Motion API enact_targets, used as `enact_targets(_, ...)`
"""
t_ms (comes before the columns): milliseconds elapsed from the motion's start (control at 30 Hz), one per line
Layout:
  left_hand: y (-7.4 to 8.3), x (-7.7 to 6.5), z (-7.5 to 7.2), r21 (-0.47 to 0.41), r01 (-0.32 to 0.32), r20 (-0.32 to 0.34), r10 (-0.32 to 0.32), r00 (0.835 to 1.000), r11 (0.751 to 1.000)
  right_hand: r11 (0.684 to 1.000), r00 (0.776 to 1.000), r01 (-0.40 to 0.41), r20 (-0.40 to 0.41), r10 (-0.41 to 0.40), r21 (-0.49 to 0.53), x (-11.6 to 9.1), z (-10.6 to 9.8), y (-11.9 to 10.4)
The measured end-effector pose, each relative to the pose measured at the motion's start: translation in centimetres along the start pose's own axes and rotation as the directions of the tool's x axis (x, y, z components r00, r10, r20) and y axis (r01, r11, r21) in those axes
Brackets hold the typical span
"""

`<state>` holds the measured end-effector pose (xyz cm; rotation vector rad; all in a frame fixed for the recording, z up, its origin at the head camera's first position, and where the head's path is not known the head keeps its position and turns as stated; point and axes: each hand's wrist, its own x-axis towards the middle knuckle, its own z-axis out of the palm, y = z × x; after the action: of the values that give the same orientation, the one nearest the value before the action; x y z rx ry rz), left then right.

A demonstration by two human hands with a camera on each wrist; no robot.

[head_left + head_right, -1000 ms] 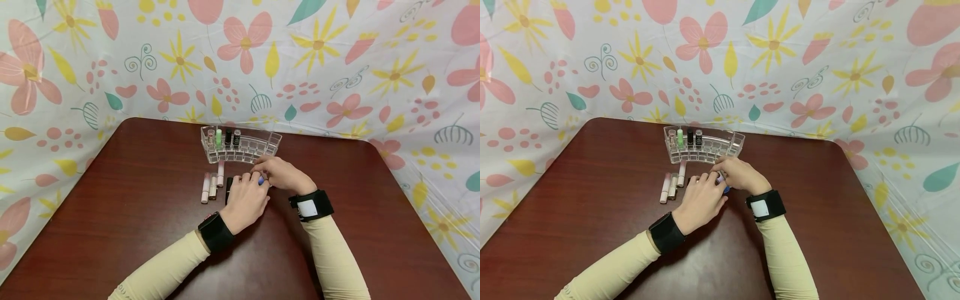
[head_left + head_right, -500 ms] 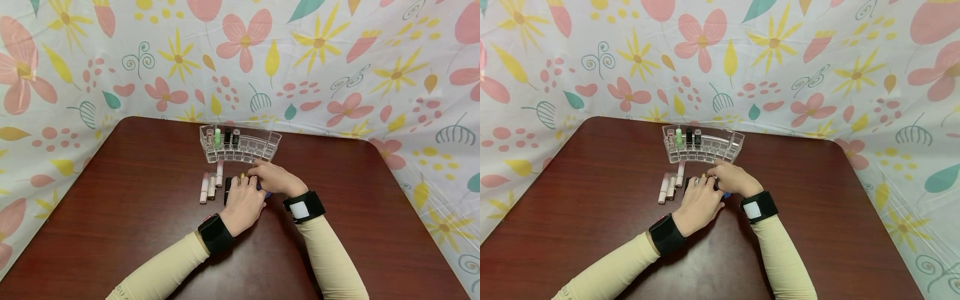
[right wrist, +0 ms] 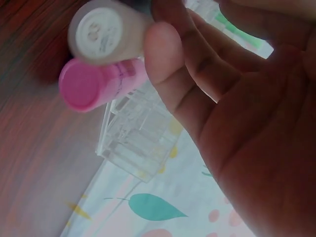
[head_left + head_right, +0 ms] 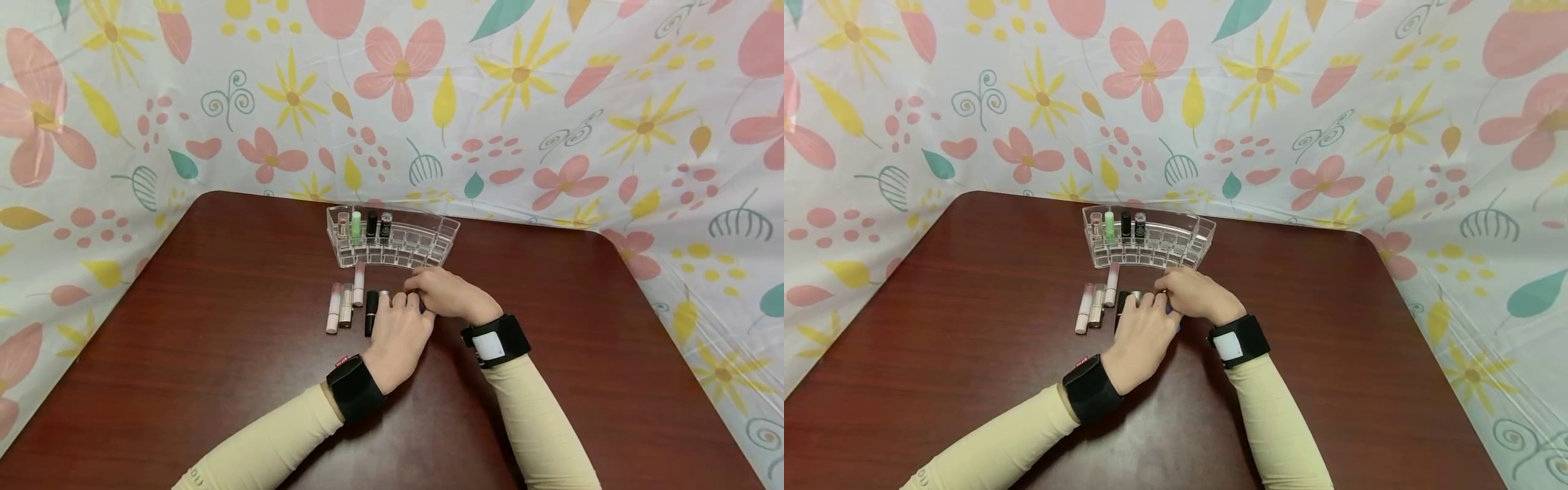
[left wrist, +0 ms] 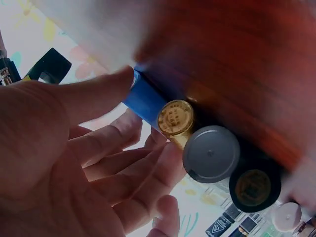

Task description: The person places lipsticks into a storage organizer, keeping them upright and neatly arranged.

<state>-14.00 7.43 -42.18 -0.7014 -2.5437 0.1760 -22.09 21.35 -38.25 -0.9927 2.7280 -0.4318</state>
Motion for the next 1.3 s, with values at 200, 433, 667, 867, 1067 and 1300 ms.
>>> enact_targets(200, 0.0, 0.0, -0.1, 0.001, -0.009, -0.005, 0.009, 1.000, 1.000, 0.999, 0.999, 0.042, -0.016, -0.043, -0.025, -0.1, 0.0, -0.1)
enact_targets(433, -0.1, 0.1, 0.0, -0.012, -0.007, -0.019, 0.007, 1.000, 1.000, 0.997, 0.997, 0.077, -0.029, -0.077, -0.009, 0.3, 0.4, 0.2)
enact_targets(667, -1.7, 0.9, -0.7, -0.067, -0.049, -0.070, 0.044, 0.997, 0.997, 0.999, 0.986, 0.032, -0.163, -0.028, 0.020, -0.4, -1.1, -0.2)
enact_targets(867, -5.2, 2.7, -3.8, -0.447, -0.116, -0.198, 0.029, 0.980, 0.887, 0.987, 0.888, 0.028, -0.458, 0.048, 0.158, -2.9, -4.9, -1.6)
enact_targets(1067, -7.7, 3.3, -6.6, -0.713, -0.179, -0.259, -0.017, 0.966, 0.678, 0.873, 0.751, 0.202, -0.642, 0.153, 0.445, -5.6, -7.4, -4.1)
enact_targets(1300, -8.7, 2.9, -9.0, -0.842, -0.235, -0.275, -0.010, 0.962, 0.485, 0.709, 0.713, 0.415, -0.688, 0.136, 0.570, -6.4, -8.7, -6.8)
